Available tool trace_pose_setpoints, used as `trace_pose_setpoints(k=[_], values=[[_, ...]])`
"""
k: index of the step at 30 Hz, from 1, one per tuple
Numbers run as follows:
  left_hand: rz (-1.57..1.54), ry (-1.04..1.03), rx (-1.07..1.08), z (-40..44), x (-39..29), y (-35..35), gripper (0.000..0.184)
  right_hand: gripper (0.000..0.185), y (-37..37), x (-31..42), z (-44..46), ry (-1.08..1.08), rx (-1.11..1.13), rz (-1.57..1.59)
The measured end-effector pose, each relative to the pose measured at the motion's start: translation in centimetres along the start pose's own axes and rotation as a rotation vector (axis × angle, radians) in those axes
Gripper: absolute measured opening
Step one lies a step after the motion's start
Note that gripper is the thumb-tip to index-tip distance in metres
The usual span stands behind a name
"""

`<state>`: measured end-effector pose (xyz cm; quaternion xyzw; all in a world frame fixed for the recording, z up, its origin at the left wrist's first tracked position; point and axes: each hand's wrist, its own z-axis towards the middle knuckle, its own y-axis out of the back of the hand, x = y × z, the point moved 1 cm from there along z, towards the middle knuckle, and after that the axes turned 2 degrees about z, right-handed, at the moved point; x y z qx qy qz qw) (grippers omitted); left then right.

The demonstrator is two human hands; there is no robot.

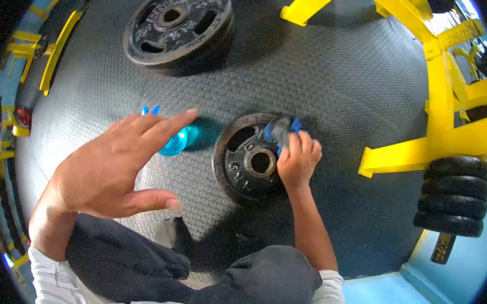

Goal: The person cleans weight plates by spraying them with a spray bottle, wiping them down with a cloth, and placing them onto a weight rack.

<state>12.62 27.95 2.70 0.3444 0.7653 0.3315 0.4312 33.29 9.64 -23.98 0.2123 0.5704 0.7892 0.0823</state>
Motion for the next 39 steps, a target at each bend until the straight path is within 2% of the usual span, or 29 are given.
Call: trace_pose_setpoints(k=[2,5,6,7,9,11,13,15,16,18,19,22,23,25,26,28,29,30,31,32,33,34,35,37,38,39], values=[[0.006,-0.013,-0.044,0.2,0.0,-0.4,0.095,0.025,-1.9,0.5,2.9,-0.034,-0.290,0.051],[0.003,-0.130,-0.089,1.6,-0.7,-1.1,0.095,0.014,-1.6,6.7,4.6,0.134,0.028,0.157],[0.043,-0.105,-0.088,1.7,-0.8,-1.2,0.095,0.013,-2.5,7.9,3.6,0.238,0.068,0.170],[0.088,-0.077,-0.097,1.8,-0.8,-1.0,0.095,0.013,-2.2,8.8,2.5,0.343,0.113,0.318],[0.112,-0.059,-0.094,1.6,-0.5,-0.7,0.095,0.011,-2.3,9.0,0.0,0.490,0.049,0.501],[0.121,-0.022,-0.086,1.4,-0.1,-0.4,0.095,0.013,-0.7,6.7,1.2,0.437,0.228,0.384],[0.045,-0.038,-0.115,0.7,0.3,-0.4,0.097,0.017,-1.6,2.6,4.8,0.035,0.245,0.090],[0.036,-0.012,-0.102,0.5,0.4,-0.7,0.097,0.018,-2.9,1.4,5.7,-0.071,-0.260,0.131],[0.051,-0.026,-0.090,0.6,0.2,-0.7,0.097,0.020,-1.9,3.5,5.6,-0.040,-0.142,0.056],[0.070,-0.042,-0.095,1.1,0.1,-0.8,0.097,0.021,-2.2,6.3,4.0,0.136,-0.033,0.160],[0.087,-0.042,-0.104,1.3,0.0,-0.8,0.097,0.021,-2.2,7.4,3.2,0.179,0.118,0.196],[0.064,0.014,-0.082,1.5,-0.5,-0.5,0.098,0.017,-1.9,8.8,-0.1,0.400,0.030,0.438],[0.074,0.002,-0.083,1.4,-0.4,-0.4,0.098,0.006,-1.4,8.9,-1.4,0.439,0.119,0.394],[0.028,0.007,-0.104,0.6,-0.1,-0.3,0.098,0.007,0.7,8.5,-3.3,0.498,0.404,0.473],[0.032,0.000,-0.105,0.1,0.0,-0.3,0.098,0.007,1.4,7.6,-3.5,0.494,0.399,0.469],[0.079,-0.030,-0.201,-0.9,0.3,-0.3,0.089,0.008,2.7,5.1,-3.3,0.319,0.679,0.671],[0.074,-0.026,-0.209,-1.3,0.3,0.0,0.089,0.007,4.8,4.0,-2.1,0.154,0.437,0.641],[0.049,-0.006,-0.158,-1.6,0.2,0.2,0.088,0.013,5.5,2.2,-1.0,0.103,0.168,0.458],[0.017,0.012,-0.104,-1.7,0.1,0.0,0.087,0.016,6.1,0.6,0.0,-0.133,0.091,0.412],[0.000,0.012,-0.102,-1.6,0.1,-0.4,0.087,0.017,4.5,0.0,0.6,-0.129,-0.307,0.283],[0.027,0.002,-0.060,-1.4,0.2,-0.5,0.090,0.017,3.4,1.4,-0.2,-0.134,-0.300,0.274],[0.066,-0.013,-0.022,-1.1,0.1,-0.5,0.092,0.011,2.4,3.6,-0.6,-0.024,-0.162,0.186],[0.088,-0.039,-0.028,-0.4,-0.4,-0.1,0.092,0.006,1.9,4.8,-0.5,0.075,-0.044,0.094],[0.058,-0.097,-0.114,-0.3,-0.6,-0.7,0.087,0.004,1.6,5.9,-1.9,0.219,0.125,0.125],[0.062,-0.102,-0.109,-0.3,-0.6,-0.8,0.087,0.007,1.9,5.8,-2.4,0.330,0.133,0.155],[0.042,-0.084,-0.079,-0.4,-0.6,-0.6,0.086,0.007,2.5,5.4,-2.2,0.330,0.126,0.154]])
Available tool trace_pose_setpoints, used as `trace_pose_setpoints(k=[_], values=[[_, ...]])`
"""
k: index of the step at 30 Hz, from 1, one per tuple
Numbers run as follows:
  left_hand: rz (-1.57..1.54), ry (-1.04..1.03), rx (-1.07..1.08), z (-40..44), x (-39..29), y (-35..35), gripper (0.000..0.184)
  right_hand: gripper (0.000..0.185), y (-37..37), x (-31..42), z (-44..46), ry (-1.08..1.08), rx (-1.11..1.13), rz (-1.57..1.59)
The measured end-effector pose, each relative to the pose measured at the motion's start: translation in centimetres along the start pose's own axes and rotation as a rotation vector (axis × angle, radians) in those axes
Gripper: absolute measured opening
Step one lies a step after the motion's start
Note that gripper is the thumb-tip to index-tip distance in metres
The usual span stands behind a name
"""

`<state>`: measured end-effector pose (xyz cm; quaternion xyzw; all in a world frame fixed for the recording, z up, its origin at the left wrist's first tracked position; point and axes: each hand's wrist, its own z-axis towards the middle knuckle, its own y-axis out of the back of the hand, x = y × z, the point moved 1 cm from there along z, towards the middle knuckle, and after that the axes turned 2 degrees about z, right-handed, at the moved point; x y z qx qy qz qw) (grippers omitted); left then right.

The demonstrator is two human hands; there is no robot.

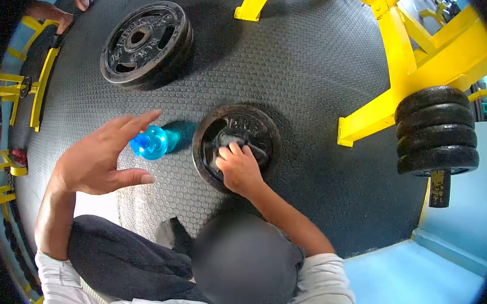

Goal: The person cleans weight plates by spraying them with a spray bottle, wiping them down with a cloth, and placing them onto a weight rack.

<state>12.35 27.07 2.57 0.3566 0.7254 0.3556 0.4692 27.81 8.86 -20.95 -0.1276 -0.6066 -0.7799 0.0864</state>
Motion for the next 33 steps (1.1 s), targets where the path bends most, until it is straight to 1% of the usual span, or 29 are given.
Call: trace_pose_setpoints(k=[2,3,4,5,6,7,8,10,11,12,14,15,16,18,19,20,22,23,25,26,28,30,31,32,33], values=[[-0.015,0.032,0.021,-0.5,0.4,0.3,0.085,0.009,1.6,-0.7,0.1,-0.053,0.437,0.138],[0.023,0.040,0.013,-0.8,0.5,0.2,0.084,0.013,2.7,-1.1,0.9,-0.200,0.373,0.117],[0.055,0.056,0.003,-1.2,0.6,0.1,0.083,0.021,3.7,-1.6,1.7,-0.338,0.263,0.096],[0.040,0.082,-0.009,-1.4,0.7,0.0,0.083,0.024,3.5,-2.2,2.7,-0.289,0.036,0.092],[0.012,0.094,0.046,-1.3,0.8,0.2,0.086,0.027,2.9,-2.7,2.9,-0.243,-0.186,0.092],[-0.013,0.094,0.103,-1.1,0.8,0.1,0.090,0.042,1.3,-2.8,2.7,-0.272,-0.061,0.088],[-0.021,0.097,0.099,-1.1,0.9,-0.1,0.090,0.037,0.0,-2.2,2.4,-0.228,-0.042,-0.054],[-0.014,0.049,0.075,-0.9,1.2,-0.4,0.089,0.035,-1.5,-1.4,1.8,-0.184,-0.018,-0.088],[-0.015,0.054,0.075,-1.0,1.2,-0.3,0.089,0.024,-1.4,-1.1,1.3,-0.127,-0.015,-0.059],[-0.025,0.083,0.094,-1.0,1.1,-0.2,0.089,0.024,-1.2,-0.7,0.5,-0.135,-0.016,-0.058],[-0.020,0.095,0.104,-0.6,1.0,0.5,0.088,0.011,-0.7,-0.2,-0.3,0.143,0.127,-0.025],[0.002,0.112,0.130,-0.6,1.0,0.5,0.088,0.005,-0.5,-0.5,0.1,0.140,0.113,-0.037],[0.015,0.135,0.157,-0.7,1.0,0.2,0.088,0.005,0.0,-0.9,0.9,0.138,0.101,-0.058],[-0.009,0.114,0.143,-0.7,0.9,0.2,0.088,0.008,-0.4,-2.1,2.1,-0.043,-0.035,-0.070],[-0.021,0.097,0.125,-0.9,1.0,0.2,0.088,0.019,-1.2,-3.0,2.7,-0.258,0.026,-0.047],[-0.026,0.107,0.129,-1.3,1.1,0.0,0.088,0.024,-1.5,-3.3,2.6,-0.313,0.021,-0.063],[0.008,0.084,0.093,-1.9,1.4,-0.1,0.087,0.024,-0.8,-2.3,2.2,-0.462,0.009,-0.112],[0.007,0.086,0.093,-2.3,1.7,-0.1,0.087,0.024,-0.4,-2.0,1.7,-0.461,0.010,-0.112],[0.029,0.124,0.047,-3.0,2.3,-0.3,0.087,0.030,0.2,-1.7,0.5,-0.688,0.180,-0.036],[0.024,0.124,0.041,-3.0,2.3,-0.1,0.087,0.036,0.5,-1.0,-0.1,-0.742,0.251,-0.002],[0.049,0.147,0.077,-2.5,1.9,0.2,0.086,0.036,1.5,0.8,-0.2,-0.858,0.369,0.098],[0.031,0.087,0.063,-1.5,1.1,-0.1,0.086,0.033,4.0,2.3,0.5,-0.619,0.632,0.153],[0.026,0.036,0.061,-1.0,0.7,-0.1,0.086,0.031,1.6,1.9,-0.3,-0.601,0.672,0.318],[0.035,0.015,0.067,-0.6,0.3,-0.1,0.086,0.031,0.0,1.7,-1.4,-0.561,0.532,0.407],[0.021,0.008,0.084,-0.3,0.0,-0.3,0.086,0.032,0.1,1.1,-1.4,-0.604,0.456,0.689]])
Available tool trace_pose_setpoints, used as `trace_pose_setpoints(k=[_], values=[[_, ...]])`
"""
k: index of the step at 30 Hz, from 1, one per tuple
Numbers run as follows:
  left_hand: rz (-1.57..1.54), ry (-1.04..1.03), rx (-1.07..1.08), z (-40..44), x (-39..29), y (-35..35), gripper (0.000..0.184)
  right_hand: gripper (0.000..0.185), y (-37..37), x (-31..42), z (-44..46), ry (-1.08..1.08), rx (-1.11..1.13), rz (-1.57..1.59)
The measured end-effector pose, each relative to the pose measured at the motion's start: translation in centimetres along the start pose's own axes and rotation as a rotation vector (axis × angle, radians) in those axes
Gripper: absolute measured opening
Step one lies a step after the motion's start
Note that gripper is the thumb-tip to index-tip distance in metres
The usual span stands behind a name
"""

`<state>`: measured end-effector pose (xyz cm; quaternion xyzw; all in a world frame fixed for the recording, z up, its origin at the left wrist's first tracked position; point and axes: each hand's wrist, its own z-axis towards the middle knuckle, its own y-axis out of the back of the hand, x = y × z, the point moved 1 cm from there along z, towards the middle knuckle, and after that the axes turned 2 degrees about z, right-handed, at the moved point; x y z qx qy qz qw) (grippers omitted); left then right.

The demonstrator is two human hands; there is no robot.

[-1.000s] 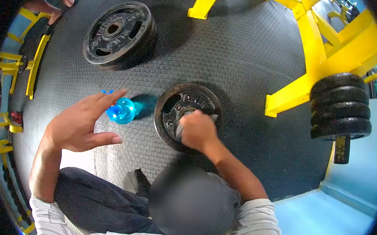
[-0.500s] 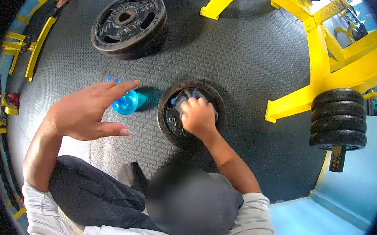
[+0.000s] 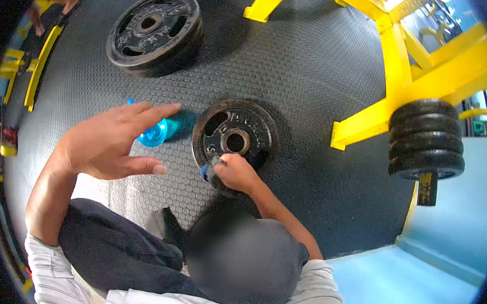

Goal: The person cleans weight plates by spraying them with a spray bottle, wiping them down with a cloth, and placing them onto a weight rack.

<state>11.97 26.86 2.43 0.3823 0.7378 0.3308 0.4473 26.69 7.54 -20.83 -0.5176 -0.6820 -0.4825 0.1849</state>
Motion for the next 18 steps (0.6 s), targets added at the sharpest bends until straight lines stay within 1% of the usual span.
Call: trace_pose_setpoints(k=[1,2,3,5,7,8,9,11,12,13,15,16,18], values=[[-0.014,-0.004,0.019,0.1,-0.2,-0.2,0.086,0.032,0.6,-0.3,0.2,0.042,0.012,0.286],[0.002,-0.012,0.019,0.1,-0.2,-0.3,0.086,0.030,1.2,-0.6,0.1,0.128,-0.256,0.277],[0.010,-0.016,0.028,-0.1,-0.2,-0.4,0.086,0.025,2.9,1.4,-0.6,0.062,-0.435,0.044],[0.032,-0.004,0.055,-0.3,-0.3,-0.2,0.080,0.022,2.9,0.5,0.6,-0.019,-0.509,-0.349],[0.021,0.008,0.068,-0.4,-0.3,-0.2,0.080,0.021,0.5,-0.1,0.0,-0.009,-0.319,-0.451],[0.004,0.036,0.084,-0.4,-0.2,-0.1,0.081,0.023,-0.4,0.0,-0.4,-0.056,-0.285,-0.444],[0.018,0.029,0.083,-0.6,-0.1,-0.2,0.081,0.023,0.6,-0.4,-0.1,-0.055,-0.300,-0.437],[0.021,0.038,0.031,-0.9,0.0,-0.3,0.081,0.028,3.4,-1.8,0.8,-0.012,-0.059,-0.269],[0.023,0.073,0.079,-0.9,-0.2,-0.2,0.081,0.032,4.6,-1.1,0.9,-0.077,-0.047,-0.237],[0.029,0.077,0.082,-0.7,-0.3,-0.2,0.081,0.032,4.6,-0.2,1.2,-0.072,-0.048,-0.230],[0.049,0.089,0.147,-0.3,-0.5,-0.7,0.083,0.033,3.4,1.5,2.3,-0.206,-0.153,-0.354],[0.059,0.090,0.152,-0.1,-0.9,-0.6,0.083,0.032,2.7,2.2,3.0,-0.249,-0.007,-0.400],[-0.005,0.115,0.209,0.4,-1.6,-0.2,0.083,0.032,2.6,1.4,3.2,-0.210,0.011,-0.381]])
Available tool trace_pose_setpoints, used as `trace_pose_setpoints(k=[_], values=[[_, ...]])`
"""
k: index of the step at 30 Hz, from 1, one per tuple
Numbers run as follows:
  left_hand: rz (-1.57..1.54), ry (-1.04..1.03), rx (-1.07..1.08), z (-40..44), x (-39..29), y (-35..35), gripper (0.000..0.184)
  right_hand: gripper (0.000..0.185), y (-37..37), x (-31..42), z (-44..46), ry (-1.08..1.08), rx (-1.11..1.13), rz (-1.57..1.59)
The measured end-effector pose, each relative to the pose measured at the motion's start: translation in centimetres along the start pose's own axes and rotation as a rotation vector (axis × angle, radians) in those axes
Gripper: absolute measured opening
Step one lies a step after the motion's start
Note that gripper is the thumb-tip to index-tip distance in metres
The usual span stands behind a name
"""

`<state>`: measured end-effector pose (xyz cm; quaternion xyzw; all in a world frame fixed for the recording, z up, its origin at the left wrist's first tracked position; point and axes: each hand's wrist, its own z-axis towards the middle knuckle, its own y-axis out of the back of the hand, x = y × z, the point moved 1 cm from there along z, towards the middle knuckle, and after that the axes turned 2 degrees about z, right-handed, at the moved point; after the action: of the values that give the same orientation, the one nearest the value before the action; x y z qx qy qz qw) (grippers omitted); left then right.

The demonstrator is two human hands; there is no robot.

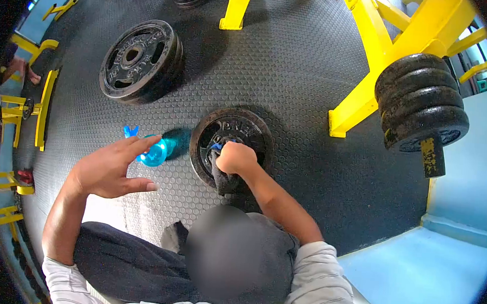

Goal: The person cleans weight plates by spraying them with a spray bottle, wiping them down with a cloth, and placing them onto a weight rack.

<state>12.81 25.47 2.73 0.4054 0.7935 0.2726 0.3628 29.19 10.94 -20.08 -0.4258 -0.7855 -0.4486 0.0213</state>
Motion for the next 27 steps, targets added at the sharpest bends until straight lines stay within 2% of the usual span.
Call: trace_pose_setpoints(k=[3,5,6,7,9,10,11,13,15,17,19,21,23,25,26,27], values=[[0.018,-0.056,-0.034,0.4,0.4,-0.8,0.081,0.031,0.3,-1.9,-0.5,0.094,0.029,-0.049],[0.040,-0.043,-0.061,0.7,1.1,-1.2,0.083,0.031,1.8,-2.3,0.2,0.171,0.191,-0.329],[0.066,-0.025,-0.081,0.7,1.4,-1.2,0.084,0.031,3.1,-1.0,0.3,0.189,0.204,-0.478],[0.081,-0.024,-0.077,0.6,1.5,-1.1,0.084,0.028,3.9,0.3,0.2,0.225,0.082,-0.533],[0.069,-0.059,-0.155,0.1,1.6,-1.0,0.084,0.021,2.6,1.5,1.2,0.192,0.011,-0.563],[0.026,-0.020,-0.070,-0.2,1.2,-0.7,0.080,0.020,1.0,1.1,1.5,0.218,-0.009,-0.505],[0.025,-0.015,-0.072,-0.4,1.4,-0.7,0.080,0.020,-0.2,0.2,1.6,0.243,-0.025,-0.454],[-0.022,0.003,0.049,-0.5,1.4,-1.2,0.081,0.022,0.9,-0.2,0.5,0.282,0.024,-0.499],[-0.014,-0.005,0.052,0.2,1.5,-1.6,0.081,0.022,1.6,-1.4,0.1,0.274,0.135,-0.435],[-0.015,-0.049,0.002,1.2,1.7,-2.5,0.079,0.026,5.1,-1.1,-1.9,0.127,0.344,-0.390],[-0.016,-0.098,-0.033,3.0,1.1,-4.3,0.078,0.027,5.2,-5.7,-4.8,0.312,0.128,0.060],[0.175,-0.193,0.059,5.8,0.1,-7.2,0.083,0.031,4.7,-8.7,-9.2,0.168,-0.096,0.233],[0.373,-0.294,0.039,10.1,-2.2,-10.1,0.089,0.022,1.7,-11.9,-12.9,-0.149,-0.174,0.518],[0.582,-0.327,-0.074,14.7,-4.0,-15.3,0.097,0.013,-4.1,-14.8,-15.5,-0.244,-0.333,0.771],[0.657,-0.352,-0.248,16.1,-4.2,-19.2,0.115,0.014,-5.6,-14.5,-17.1,-0.347,-0.327,0.920],[0.644,-0.247,-0.349,17.4,-4.5,-23.2,0.132,0.015,-6.8,-14.0,-18.1,-0.456,-0.320,1.073]])
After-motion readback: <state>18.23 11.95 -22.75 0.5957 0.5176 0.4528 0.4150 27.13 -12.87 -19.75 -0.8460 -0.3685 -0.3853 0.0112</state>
